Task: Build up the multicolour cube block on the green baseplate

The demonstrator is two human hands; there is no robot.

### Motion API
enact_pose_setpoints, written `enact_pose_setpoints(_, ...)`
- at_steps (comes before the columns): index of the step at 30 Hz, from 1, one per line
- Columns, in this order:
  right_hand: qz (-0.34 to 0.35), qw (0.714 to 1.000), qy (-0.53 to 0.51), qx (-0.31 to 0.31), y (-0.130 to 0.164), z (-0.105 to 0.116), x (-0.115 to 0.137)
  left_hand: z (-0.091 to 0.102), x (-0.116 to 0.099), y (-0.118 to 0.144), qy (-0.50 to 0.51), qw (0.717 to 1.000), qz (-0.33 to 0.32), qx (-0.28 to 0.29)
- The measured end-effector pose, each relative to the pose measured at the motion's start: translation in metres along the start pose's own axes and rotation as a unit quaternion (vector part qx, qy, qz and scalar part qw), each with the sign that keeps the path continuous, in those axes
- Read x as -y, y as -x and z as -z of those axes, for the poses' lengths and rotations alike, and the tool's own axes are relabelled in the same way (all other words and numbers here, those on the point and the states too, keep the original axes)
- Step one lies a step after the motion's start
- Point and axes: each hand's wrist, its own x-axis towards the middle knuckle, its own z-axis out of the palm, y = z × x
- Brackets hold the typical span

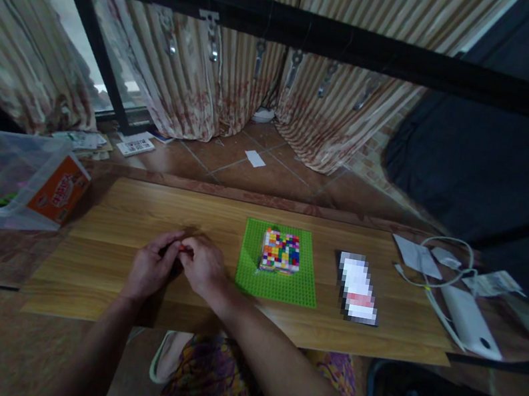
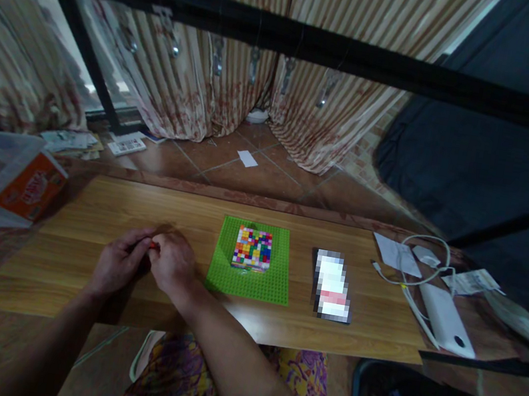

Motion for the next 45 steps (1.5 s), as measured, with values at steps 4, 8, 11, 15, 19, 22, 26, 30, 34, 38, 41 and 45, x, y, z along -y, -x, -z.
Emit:
enact_pose_setpoints(4,0.009,1.0,-0.014,-0.01,-0.002,-0.006,-0.003,0.001,-0.001,0.0,0.01,1.0,0.01,-0.001)
enact_pose_setpoints(8,0.028,0.999,-0.011,-0.016,-0.002,0.0,-0.002,0.002,-0.003,0.001,0.008,1.0,0.006,-0.001)
enact_pose_setpoints(11,0.021,0.998,-0.036,-0.036,0.006,0.013,0.005,0.002,-0.004,0.001,-0.001,1.0,0.006,-0.001)
enact_pose_setpoints(15,0.003,0.986,-0.15,-0.078,0.028,0.038,0.018,0.001,-0.002,0.001,-0.01,1.0,0.015,-0.007)
enact_pose_setpoints(19,-0.048,0.94,-0.315,-0.12,0.053,0.073,0.021,0.0,-0.001,0.002,0.003,1.0,0.024,0.003)
enact_pose_setpoints(22,-0.112,0.886,-0.422,-0.156,0.065,0.1,0.01,0.0,-0.002,0.002,0.007,1.0,0.029,0.003)
enact_pose_setpoints(26,-0.141,0.828,-0.507,-0.196,0.071,0.126,-0.012,0.0,-0.001,0.001,-0.001,1.0,0.031,-0.004)
enact_pose_setpoints(30,-0.148,0.824,-0.501,-0.22,0.073,0.138,-0.028,0.0,0.0,0.0,-0.002,1.0,0.027,-0.012)
enact_pose_setpoints(34,-0.15,0.867,-0.413,-0.236,0.073,0.148,-0.042,-0.001,0.0,0.0,0.001,1.0,0.027,-0.008)
enact_pose_setpoints(38,-0.162,0.929,-0.232,-0.238,0.066,0.163,-0.062,-0.002,0.001,0.001,0.0,0.999,0.029,-0.014)
enact_pose_setpoints(41,-0.117,0.968,-0.08,-0.209,0.054,0.174,-0.073,-0.002,0.0,0.001,0.005,0.999,0.031,-0.014)
enact_pose_setpoints(45,-0.061,0.988,0.054,-0.128,0.036,0.178,-0.077,-0.001,-0.004,0.001,0.012,0.999,0.043,-0.018)
